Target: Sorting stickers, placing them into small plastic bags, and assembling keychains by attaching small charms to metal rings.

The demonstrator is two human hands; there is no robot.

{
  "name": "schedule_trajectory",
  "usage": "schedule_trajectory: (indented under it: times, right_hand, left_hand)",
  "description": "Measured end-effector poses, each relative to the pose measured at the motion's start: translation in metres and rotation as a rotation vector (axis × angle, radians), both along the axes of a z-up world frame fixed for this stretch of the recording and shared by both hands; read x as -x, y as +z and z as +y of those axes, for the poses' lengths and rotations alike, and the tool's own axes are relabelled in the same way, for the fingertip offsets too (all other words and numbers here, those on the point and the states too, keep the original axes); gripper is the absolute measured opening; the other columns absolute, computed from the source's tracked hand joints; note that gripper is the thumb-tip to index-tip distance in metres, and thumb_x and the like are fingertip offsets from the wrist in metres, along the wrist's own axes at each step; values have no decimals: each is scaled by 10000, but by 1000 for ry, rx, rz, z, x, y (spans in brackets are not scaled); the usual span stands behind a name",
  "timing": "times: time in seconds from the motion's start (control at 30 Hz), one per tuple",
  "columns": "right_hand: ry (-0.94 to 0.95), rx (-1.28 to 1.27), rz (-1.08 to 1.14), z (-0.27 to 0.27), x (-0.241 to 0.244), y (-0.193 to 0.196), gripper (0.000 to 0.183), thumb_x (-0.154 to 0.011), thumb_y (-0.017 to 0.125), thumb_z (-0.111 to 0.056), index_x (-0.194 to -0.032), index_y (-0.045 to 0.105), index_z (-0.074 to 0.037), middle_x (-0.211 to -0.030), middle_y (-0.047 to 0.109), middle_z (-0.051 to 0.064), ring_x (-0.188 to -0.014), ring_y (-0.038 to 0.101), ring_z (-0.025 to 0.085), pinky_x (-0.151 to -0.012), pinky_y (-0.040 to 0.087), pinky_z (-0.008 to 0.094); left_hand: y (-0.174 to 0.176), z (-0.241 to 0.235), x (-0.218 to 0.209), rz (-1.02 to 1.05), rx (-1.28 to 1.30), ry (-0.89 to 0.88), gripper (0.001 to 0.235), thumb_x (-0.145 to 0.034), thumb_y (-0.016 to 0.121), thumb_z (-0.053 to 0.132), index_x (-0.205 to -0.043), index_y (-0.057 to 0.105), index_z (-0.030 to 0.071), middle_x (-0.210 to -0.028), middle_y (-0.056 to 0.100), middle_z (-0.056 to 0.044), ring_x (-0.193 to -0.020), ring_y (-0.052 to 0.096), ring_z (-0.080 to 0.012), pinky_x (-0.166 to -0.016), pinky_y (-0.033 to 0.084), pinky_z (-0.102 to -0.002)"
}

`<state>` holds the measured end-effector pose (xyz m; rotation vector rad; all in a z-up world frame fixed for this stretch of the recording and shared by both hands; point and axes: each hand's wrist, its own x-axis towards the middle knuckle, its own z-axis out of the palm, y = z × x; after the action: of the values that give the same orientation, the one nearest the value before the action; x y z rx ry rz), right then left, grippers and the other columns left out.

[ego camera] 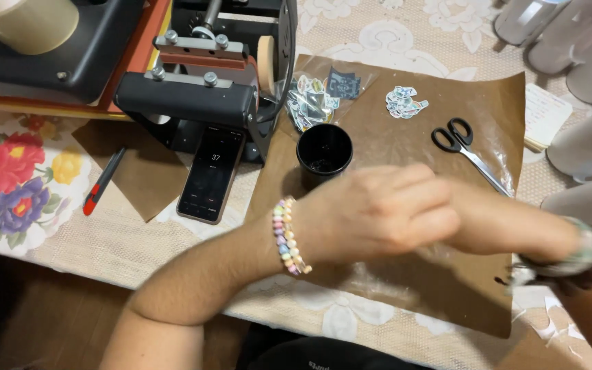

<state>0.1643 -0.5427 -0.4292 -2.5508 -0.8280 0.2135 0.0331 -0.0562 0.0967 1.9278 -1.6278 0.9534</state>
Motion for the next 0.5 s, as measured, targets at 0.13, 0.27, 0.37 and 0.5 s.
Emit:
schedule_trajectory:
  times: [0.13,0.27,0.37,0.5]
  right_hand:
    - [52,34,61,62,27,81,350,-964,416,69,-875,639,-185,-853,537,-35,-826,486,67,-779,486,225]
    - [107,78,123,137,42,167,266,-932,469,70,-958,647,-127,-918,590,26,-890,547,146,-832,505,287]
    - [145,112,174,218,57,289,238,-909,509,70,-1021,653,-83,-966,631,72,-937,593,205,-871,520,333]
    - [191,154,247,323,101,427,265,-878,561,70,-1105,661,-24,-1030,685,132,-1000,655,283,-924,539,394]
  left_hand:
    - [-11,-16,14,7,1,-29,131,-1047,534,26,-934,549,90,-884,526,-45,-790,530,-217,-656,436,-320]
    - [-30,-14,21,136,1,-75,74,-1049,495,13,-1018,555,42,-1069,547,-141,-958,603,-284,-853,523,-391]
    - [-59,5,17,344,-10,-40,268,-1010,621,72,-1256,542,0,-1349,581,-215,-1192,659,-323,-1069,566,-436]
    - [-67,39,22,753,3,48,490,-986,613,91,-1415,418,-47,-1435,528,-242,-1349,536,-361,-1217,413,-459]
